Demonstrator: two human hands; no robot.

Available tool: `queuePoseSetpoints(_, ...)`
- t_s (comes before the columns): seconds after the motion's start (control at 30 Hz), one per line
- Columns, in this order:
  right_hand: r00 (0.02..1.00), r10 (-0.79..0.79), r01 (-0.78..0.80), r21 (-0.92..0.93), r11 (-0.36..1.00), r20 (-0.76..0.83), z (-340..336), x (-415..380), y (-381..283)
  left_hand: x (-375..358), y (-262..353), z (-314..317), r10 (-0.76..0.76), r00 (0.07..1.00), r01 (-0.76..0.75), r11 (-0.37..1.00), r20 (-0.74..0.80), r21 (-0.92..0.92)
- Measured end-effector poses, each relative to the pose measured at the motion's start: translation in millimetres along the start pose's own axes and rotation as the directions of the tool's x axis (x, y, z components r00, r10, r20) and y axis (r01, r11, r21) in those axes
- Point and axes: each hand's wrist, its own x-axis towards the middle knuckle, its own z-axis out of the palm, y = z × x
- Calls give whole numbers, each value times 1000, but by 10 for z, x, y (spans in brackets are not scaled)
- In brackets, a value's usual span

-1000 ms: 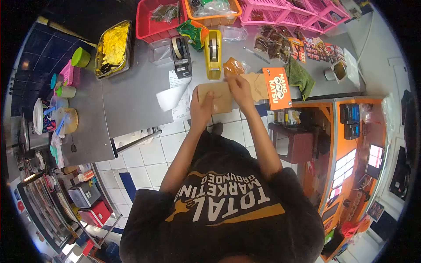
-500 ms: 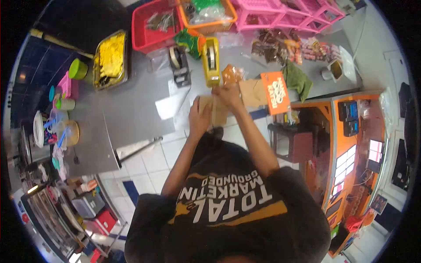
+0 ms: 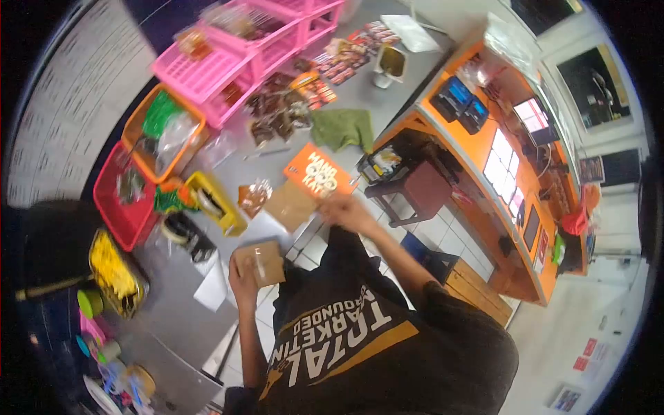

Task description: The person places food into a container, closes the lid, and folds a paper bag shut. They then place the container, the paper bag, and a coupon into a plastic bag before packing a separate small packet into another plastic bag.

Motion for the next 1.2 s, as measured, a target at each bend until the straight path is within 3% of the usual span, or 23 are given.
queuePoseSetpoints(0.03,969,-114,69,-203,977,-219,-407,55,-218,-10,-26,175,-94,985,81,993,-145,-90)
queuePoseSetpoints(0.07,931,-116,-24,-374,927,-345,-906,133,-413,-18,-97,305,-76,972,55,993,-221,-101)
queuePoseSetpoints(0.1,862,-213,62,-322,945,-461,-1369,215,-548,0,-161,445,-59,951,28,994,-302,-108)
queuePoseSetpoints(0.13,826,-276,73,-391,917,-492,-2002,445,-425,37,-200,580,-41,921,-4,993,-388,-115)
queuePoseSetpoints(0.17,753,-326,-20,-515,857,-571,-2484,626,-618,60,-214,684,-8,916,-19,998,-402,-64)
queuePoseSetpoints(0.23,622,-507,32,-628,778,-597,-3569,1283,-667,118,-265,855,58,895,-45,998,-443,39)
queuePoseSetpoints(0.27,534,-622,98,-688,719,-573,-3987,1640,-778,129,-387,865,15,862,49,993,-506,112)
queuePoseSetpoints(0.3,469,-621,3,-701,713,-628,-4303,2039,-927,172,-549,873,-23,817,144,975,-576,166)
queuePoseSetpoints(0.37,478,-675,-3,-769,639,-562,-5041,2926,-1039,150,-693,896,145,656,154,935,-741,319)
queuePoseSetpoints(0.43,439,-746,47,-816,576,-501,-5548,3725,-1116,-114,-864,804,-3,502,250,958,-865,141)
queuePoseSetpoints(0.5,531,-731,18,-857,515,-428,-6008,4467,-1053,-473,-1122,629,226,426,520,731,-876,442)
queuePoseSetpoints(0.57,665,-656,-26,-889,457,-357,-6353,5011,-891,-886,-1322,694,293,343,488,756,-892,436)
queuePoseSetpoints(0.67,853,-412,-156,-910,383,-320,-6792,5483,-724,-1099,-914,1451,43,144,590,798,-989,120)
queuePoseSetpoints(0.77,896,-273,-230,-892,388,-350,-6780,5480,-1002,-1260,-911,1980,-34,176,704,703,-984,102)
queuePoseSetpoints(0.8,897,-286,-212,-895,392,-338,-6900,5672,-848,-1282,-832,2177,-231,130,719,692,-964,-69)
queuePoseSetpoints(0.9,918,-149,-264,-847,461,-367,-6890,5728,-948,-1346,-1077,2410,-540,82,413,784,-838,-465)
queuePoseSetpoints(0.93,930,-133,-242,-844,478,-341,-6917,5768,-941,-1282,-1141,2563,-469,51,521,765,-882,-377)
queuePoseSetpoints(0.97,941,-117,-222,-840,494,-318,-6958,5796,-947,-1263,-1133,2556,-578,108,559,708,-809,-432)
queuePoseSetpoints(1.0,950,-100,-206,-836,509,-295,-6997,5811,-937,-1245,-1094,2659,-581,127,523,728,-804,-443)
queuePoseSetpoints(1.03,947,-150,-192,-873,449,-285,-7001,5819,-934,-1153,-1044,2780,-581,145,486,747,-801,-454)
queuePoseSetpoints(1.1,934,-252,-167,-932,322,-254,-6976,5829,-928,-975,-931,2899,-608,104,561,690,-787,-458)
queuePoseSetpoints(1.13,915,-299,-173,-933,315,-271,-6953,5819,-899,-966,-959,2900,-637,133,535,691,-759,-487)
queuePoseSetpoints(1.2,891,-331,-227,-936,268,-311,-6905,5787,-869,-1031,-1014,2990,-556,285,465,793,-781,-394)
